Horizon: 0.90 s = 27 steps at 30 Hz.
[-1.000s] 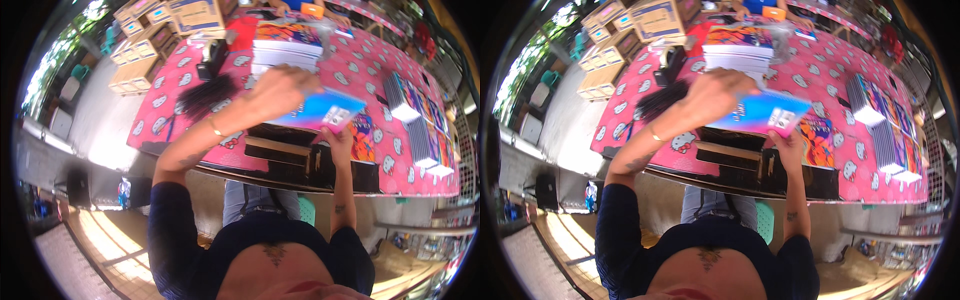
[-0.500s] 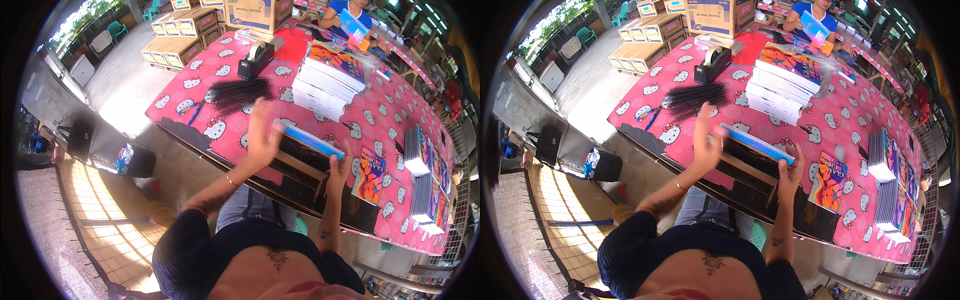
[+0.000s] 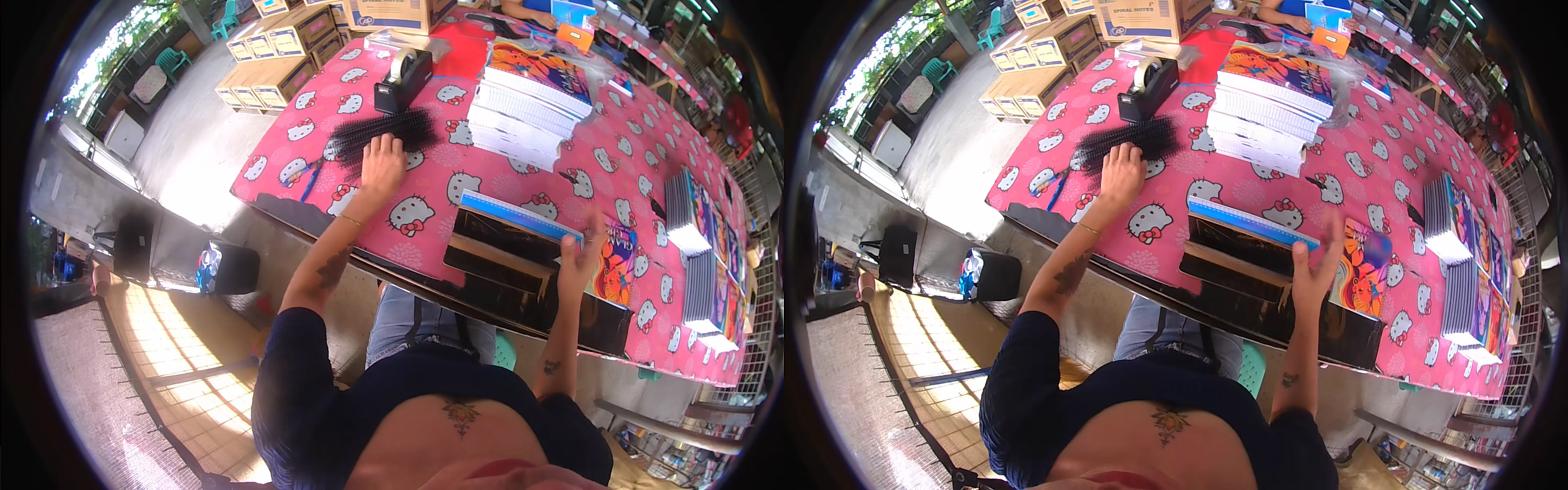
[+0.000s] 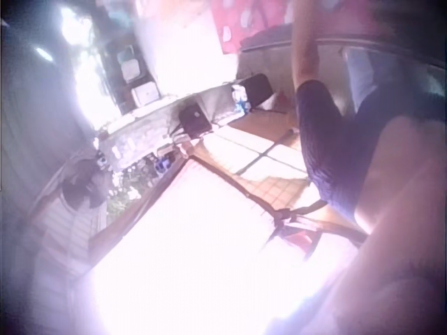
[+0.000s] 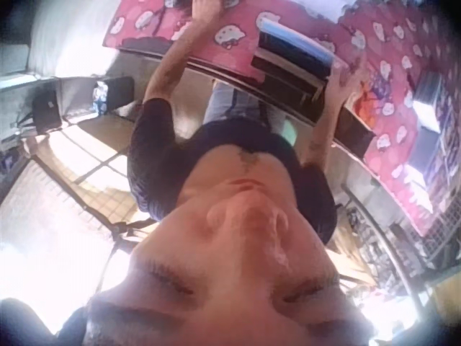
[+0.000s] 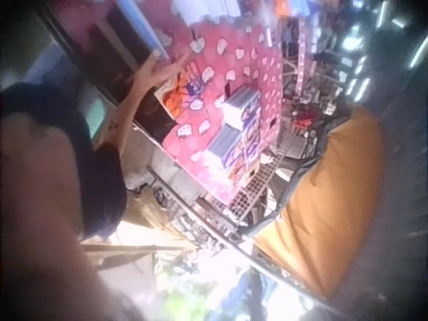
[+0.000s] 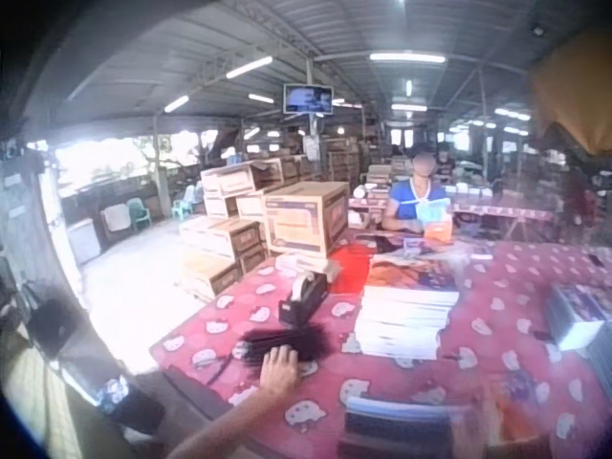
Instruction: The person assembles spiral-bound notebooks by aligning pages and covers, inserting a plastic binding comb, and securing the ends of the comb by hand.
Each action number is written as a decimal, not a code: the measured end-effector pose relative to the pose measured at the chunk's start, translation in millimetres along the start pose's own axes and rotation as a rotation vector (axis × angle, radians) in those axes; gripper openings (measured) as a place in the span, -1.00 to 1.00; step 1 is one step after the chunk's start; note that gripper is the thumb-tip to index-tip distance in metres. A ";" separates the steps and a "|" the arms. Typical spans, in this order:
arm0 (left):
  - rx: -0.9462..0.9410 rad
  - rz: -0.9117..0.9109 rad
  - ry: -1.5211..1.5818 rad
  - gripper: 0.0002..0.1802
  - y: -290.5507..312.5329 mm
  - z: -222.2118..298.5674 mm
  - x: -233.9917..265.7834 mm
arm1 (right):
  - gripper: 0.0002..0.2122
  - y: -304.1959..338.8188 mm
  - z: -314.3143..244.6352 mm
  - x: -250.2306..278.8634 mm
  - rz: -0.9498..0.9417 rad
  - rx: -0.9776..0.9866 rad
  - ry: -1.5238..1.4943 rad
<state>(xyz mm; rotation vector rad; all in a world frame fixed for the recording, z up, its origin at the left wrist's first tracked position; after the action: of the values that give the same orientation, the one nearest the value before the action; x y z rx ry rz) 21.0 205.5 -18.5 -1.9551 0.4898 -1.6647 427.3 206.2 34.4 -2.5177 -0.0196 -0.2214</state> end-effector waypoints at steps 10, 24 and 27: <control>0.030 0.131 0.284 -0.76 -11.9 0.8 53.8 | -0.83 -14.1 -91.5 -143.3 -0.422 0.392 0.487; 0.164 0.131 0.983 -0.81 40.7 70.7 152.9 | -0.89 -15.0 -94.6 -148.2 -0.445 0.354 0.463; 0.129 0.156 0.949 -0.83 37.5 74.5 155.0 | -0.90 -15.6 -95.9 -147.6 -0.433 0.372 0.473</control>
<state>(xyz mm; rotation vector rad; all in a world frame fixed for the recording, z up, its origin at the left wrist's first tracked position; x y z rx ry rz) 124.1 96.8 74.0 -0.8994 0.8071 -2.3688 266.0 169.2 96.3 -2.0118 -0.3800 -0.8945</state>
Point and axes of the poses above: each hand's wrist, its own y-axis away from the middle knuckle, its own x-axis out of the back of the hand, z = x × y, the point moved 10 cm from there along -y, towards the middle knuckle, and after that the axes turned 4 degrees about -x, right-handed, at the moved point
